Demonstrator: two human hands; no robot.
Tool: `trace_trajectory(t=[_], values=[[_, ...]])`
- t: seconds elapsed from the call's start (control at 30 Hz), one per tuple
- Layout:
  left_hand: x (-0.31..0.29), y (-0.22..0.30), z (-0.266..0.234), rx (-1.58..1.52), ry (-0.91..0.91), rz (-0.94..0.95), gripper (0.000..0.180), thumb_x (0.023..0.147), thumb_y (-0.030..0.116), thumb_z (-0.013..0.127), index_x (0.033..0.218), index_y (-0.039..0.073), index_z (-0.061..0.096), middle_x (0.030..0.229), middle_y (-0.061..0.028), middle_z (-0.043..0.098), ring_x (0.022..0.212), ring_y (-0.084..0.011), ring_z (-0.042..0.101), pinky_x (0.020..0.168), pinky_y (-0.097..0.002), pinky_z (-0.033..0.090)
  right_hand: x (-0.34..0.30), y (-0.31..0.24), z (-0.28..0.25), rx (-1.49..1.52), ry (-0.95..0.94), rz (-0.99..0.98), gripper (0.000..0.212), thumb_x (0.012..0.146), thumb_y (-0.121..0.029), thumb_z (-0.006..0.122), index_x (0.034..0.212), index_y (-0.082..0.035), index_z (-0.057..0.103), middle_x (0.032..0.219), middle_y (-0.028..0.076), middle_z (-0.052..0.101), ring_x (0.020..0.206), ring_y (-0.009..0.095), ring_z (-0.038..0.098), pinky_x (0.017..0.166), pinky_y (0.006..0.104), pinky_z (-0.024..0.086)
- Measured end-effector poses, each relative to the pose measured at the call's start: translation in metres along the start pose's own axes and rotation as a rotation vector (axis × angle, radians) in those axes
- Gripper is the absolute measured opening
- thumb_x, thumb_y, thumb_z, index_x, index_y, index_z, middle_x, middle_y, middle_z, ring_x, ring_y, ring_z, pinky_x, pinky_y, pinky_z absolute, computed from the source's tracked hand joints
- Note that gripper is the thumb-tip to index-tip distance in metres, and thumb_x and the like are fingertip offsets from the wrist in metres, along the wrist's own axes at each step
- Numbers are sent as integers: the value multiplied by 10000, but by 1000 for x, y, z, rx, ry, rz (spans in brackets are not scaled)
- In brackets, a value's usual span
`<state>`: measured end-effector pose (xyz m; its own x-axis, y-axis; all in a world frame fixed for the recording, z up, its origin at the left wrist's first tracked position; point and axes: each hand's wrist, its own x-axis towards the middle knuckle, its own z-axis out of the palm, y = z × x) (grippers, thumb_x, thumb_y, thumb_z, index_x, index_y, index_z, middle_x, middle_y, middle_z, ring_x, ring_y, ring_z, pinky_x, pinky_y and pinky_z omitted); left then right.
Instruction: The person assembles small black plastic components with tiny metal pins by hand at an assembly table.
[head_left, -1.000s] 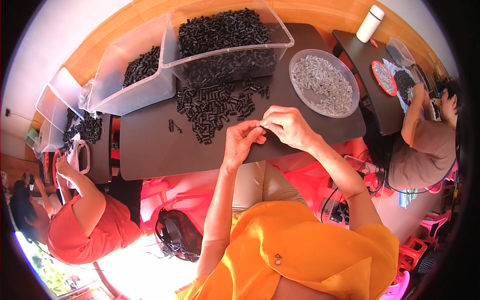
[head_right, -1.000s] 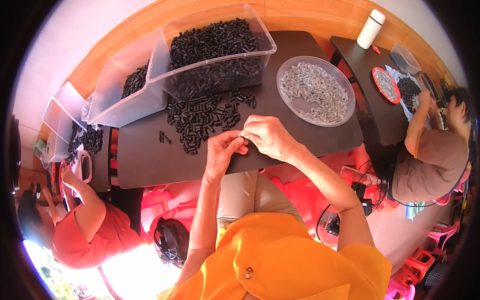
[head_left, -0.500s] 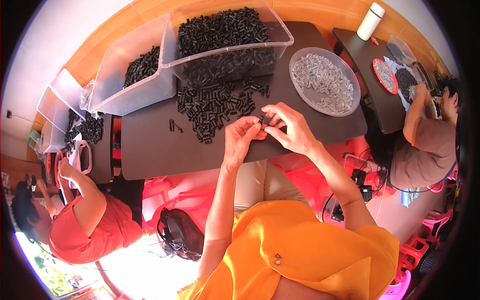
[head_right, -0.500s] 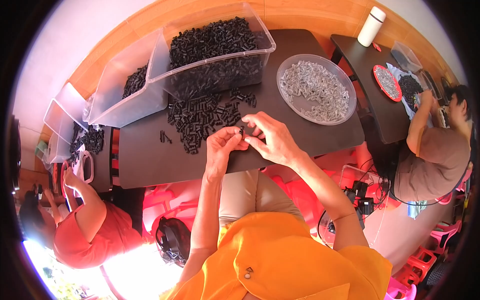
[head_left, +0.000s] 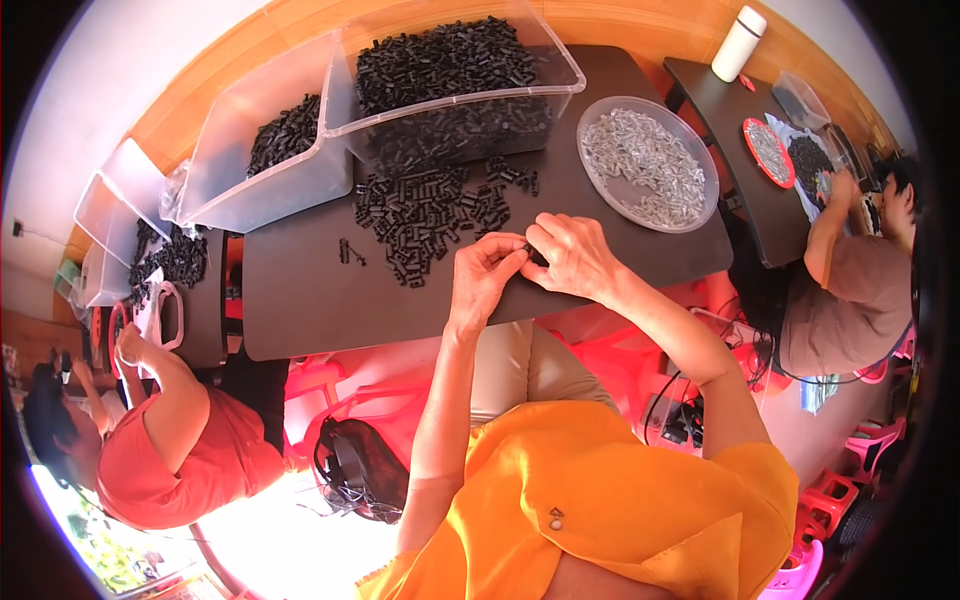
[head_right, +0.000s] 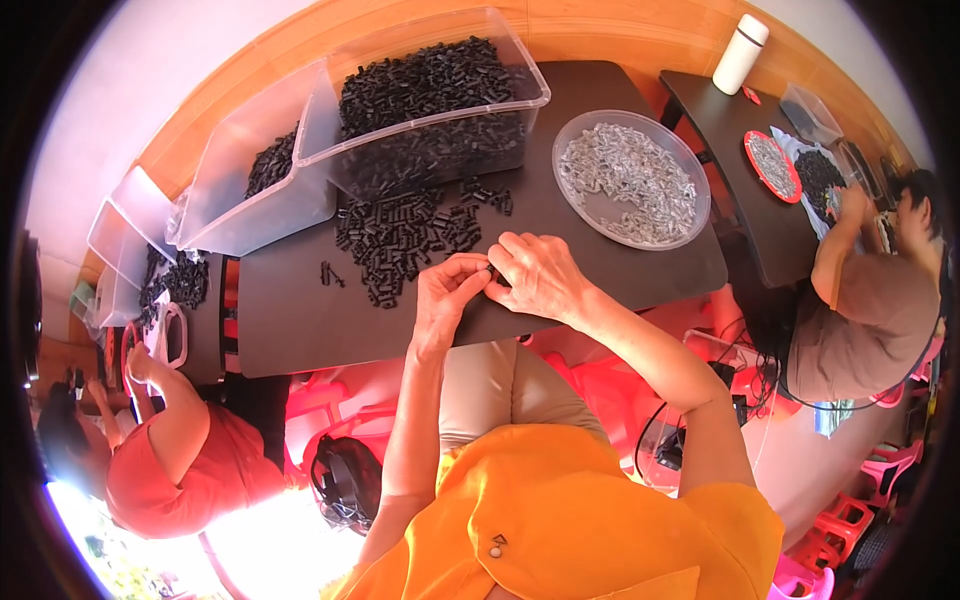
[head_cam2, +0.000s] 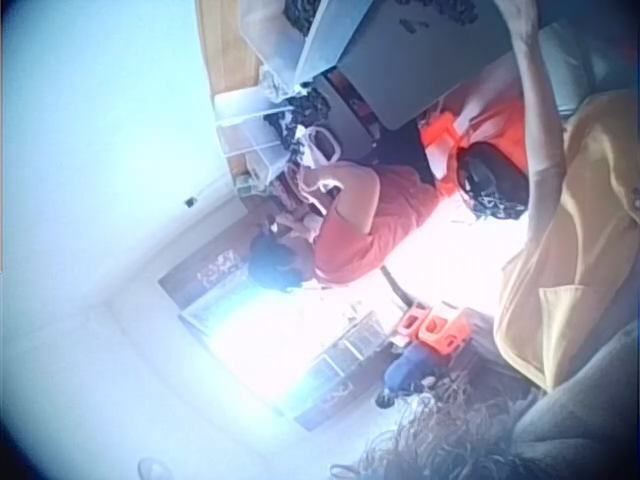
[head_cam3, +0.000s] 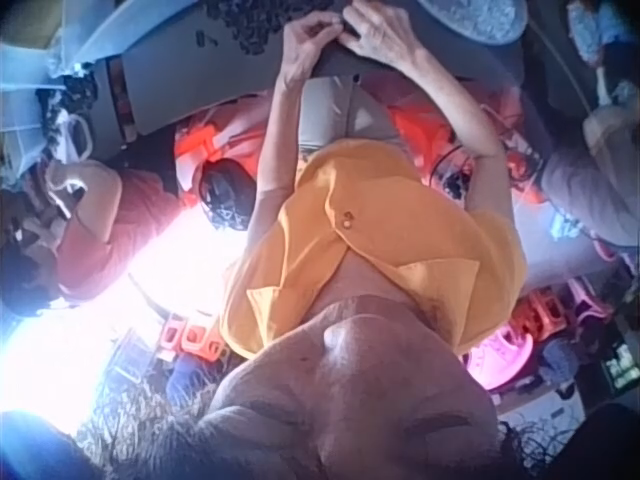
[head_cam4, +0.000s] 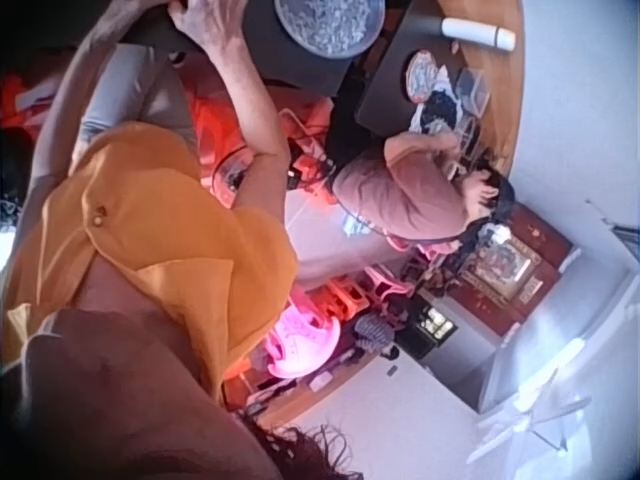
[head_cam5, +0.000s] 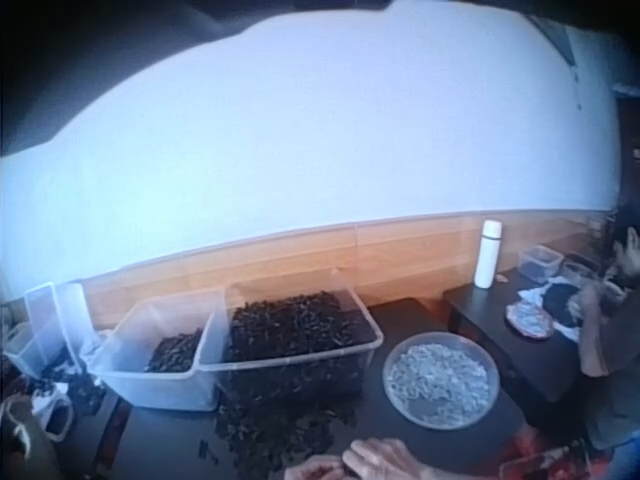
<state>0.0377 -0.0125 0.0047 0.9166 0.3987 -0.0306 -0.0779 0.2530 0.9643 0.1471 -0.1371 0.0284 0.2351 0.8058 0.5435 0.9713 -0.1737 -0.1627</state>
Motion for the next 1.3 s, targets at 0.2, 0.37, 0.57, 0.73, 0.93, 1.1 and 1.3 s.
trace_trajectory(t=[0.2,0.37,0.57,0.73,0.93,1.1,1.3], values=[[3,6,1,95,6,3,155,816,10,594,938,-72,645,958,-81,620,814,-106,580,733,-231,462,-3,5,7,77,13,14,276,621,-158,716,712,-39,484,663,92,479,554,277,561,457,375,448],[5,13,2,237,-19,-36,163,793,36,622,915,-68,649,892,-64,634,765,-87,572,679,-221,454,-4,6,10,104,12,23,276,632,-147,712,707,-29,474,646,105,474,535,296,561,441,380,443],[12,6,0,168,-10,-99,135,773,31,645,881,-48,663,776,-35,641,704,-71,567,626,-206,447,-8,6,14,78,-57,60,275,663,-180,706,714,-24,486,660,111,511,543,297,573,445,378,457],[13,5,-2,128,-41,-137,139,782,39,656,898,-36,670,840,-33,637,763,-82,567,709,-208,452,-9,7,14,65,-80,47,270,683,-205,694,718,-22,497,655,119,532,543,297,578,452,381,467],[13,6,-2,103,-64,-139,140,779,42,665,894,-37,669,839,-35,637,763,-81,565,713,-207,453,-10,8,17,27,-114,12,253,735,-259,645,707,-28,547,634,120,571,555,264,611,464,361,490],[12,5,-1,122,-54,-150,137,788,47,662,898,-35,663,814,-47,644,736,-85,579,691,-200,461,-9,5,13,36,-99,56,290,726,-289,673,704,-30,546,631,124,571,551,280,609,466,372,486],[0,30,-2,77,335,195,126,793,28,664,912,-10,644,778,-31,607,655,-82,574,603,-208,466,3,0,6,265,252,184,265,668,-206,773,717,-38,573,631,94,580,482,260,545,434,341,426]])
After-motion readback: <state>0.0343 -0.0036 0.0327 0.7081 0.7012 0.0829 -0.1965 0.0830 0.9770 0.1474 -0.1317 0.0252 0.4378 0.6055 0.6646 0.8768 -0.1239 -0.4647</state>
